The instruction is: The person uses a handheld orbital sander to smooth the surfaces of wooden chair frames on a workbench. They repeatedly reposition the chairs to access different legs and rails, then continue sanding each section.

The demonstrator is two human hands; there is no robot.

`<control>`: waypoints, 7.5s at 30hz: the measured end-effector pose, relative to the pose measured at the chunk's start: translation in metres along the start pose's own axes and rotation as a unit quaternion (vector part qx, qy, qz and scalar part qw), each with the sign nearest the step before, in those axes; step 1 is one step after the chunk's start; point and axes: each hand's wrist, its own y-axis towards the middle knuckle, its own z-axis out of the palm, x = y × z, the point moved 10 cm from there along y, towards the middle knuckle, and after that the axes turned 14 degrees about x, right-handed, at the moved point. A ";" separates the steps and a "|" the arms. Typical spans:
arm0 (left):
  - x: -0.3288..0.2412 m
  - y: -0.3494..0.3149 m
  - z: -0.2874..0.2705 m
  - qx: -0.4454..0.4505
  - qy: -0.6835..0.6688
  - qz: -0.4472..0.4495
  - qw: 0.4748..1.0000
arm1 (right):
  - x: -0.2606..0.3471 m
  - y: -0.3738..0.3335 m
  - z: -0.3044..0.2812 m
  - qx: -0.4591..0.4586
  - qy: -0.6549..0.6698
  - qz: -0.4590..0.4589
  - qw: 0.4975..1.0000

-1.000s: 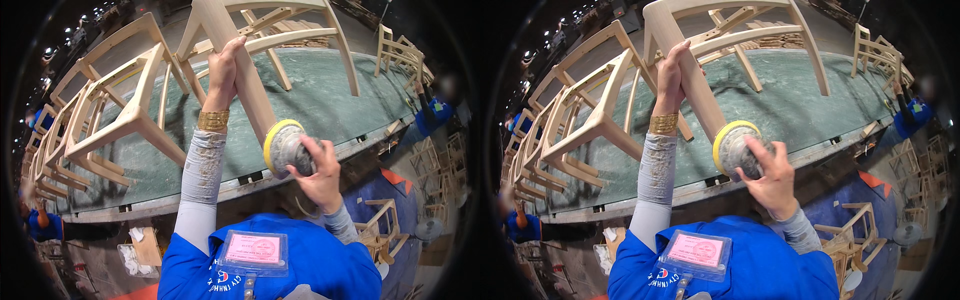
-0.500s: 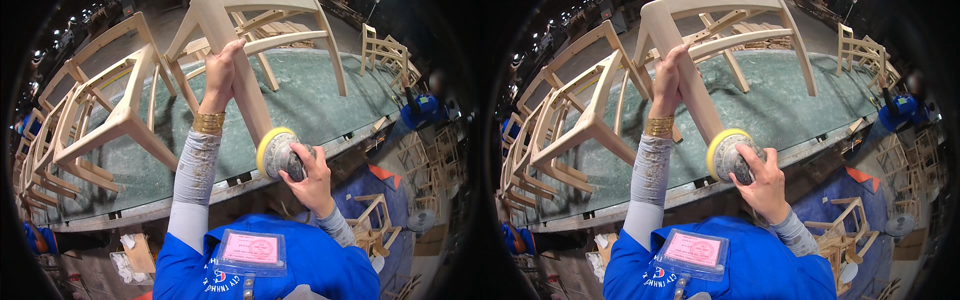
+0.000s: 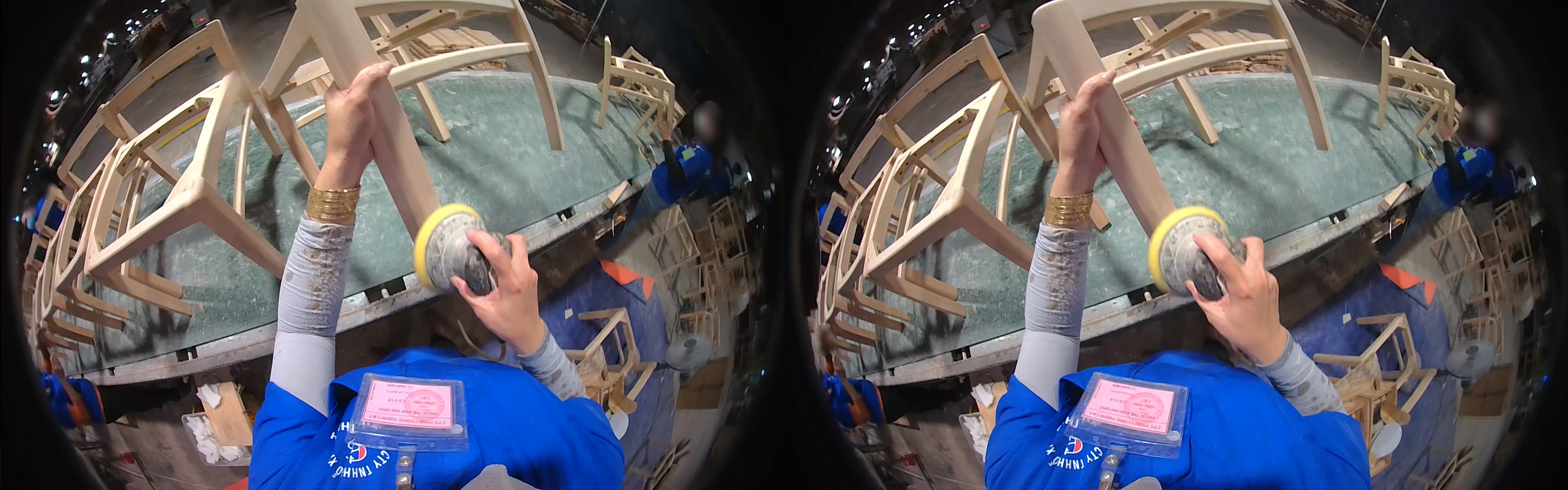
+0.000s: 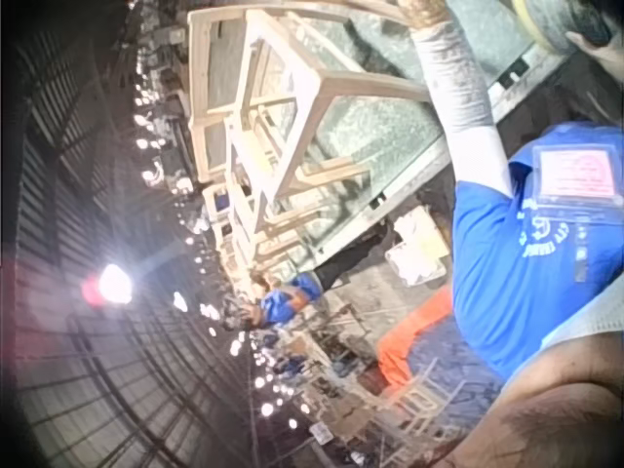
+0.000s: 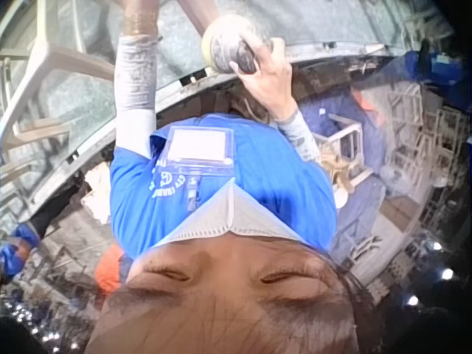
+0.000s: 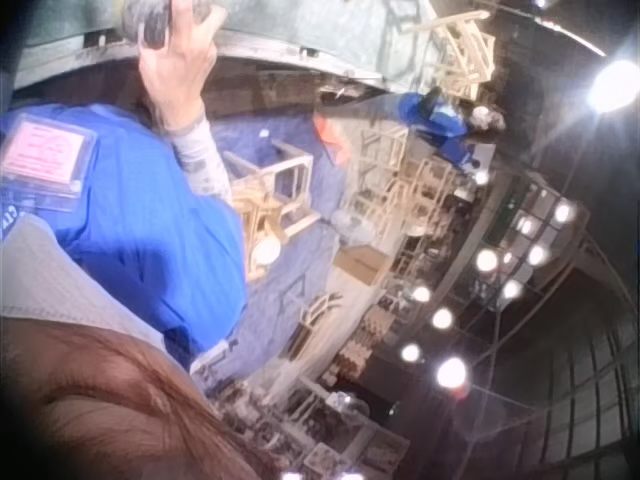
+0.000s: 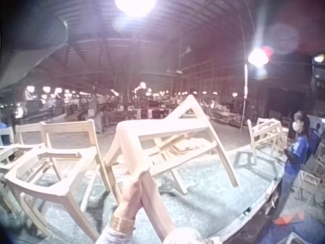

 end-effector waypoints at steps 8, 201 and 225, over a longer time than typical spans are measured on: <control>0.002 -0.007 0.006 -0.003 0.004 -0.011 1.000 | -0.005 -0.007 0.001 -0.004 0.013 0.011 1.000; -0.023 0.016 0.003 0.051 0.083 -0.048 0.994 | 0.006 -0.014 -0.017 -0.002 -0.004 0.047 0.999; -0.026 0.035 -0.004 0.046 0.110 -0.028 0.993 | -0.001 -0.058 -0.016 0.058 -0.030 0.080 0.995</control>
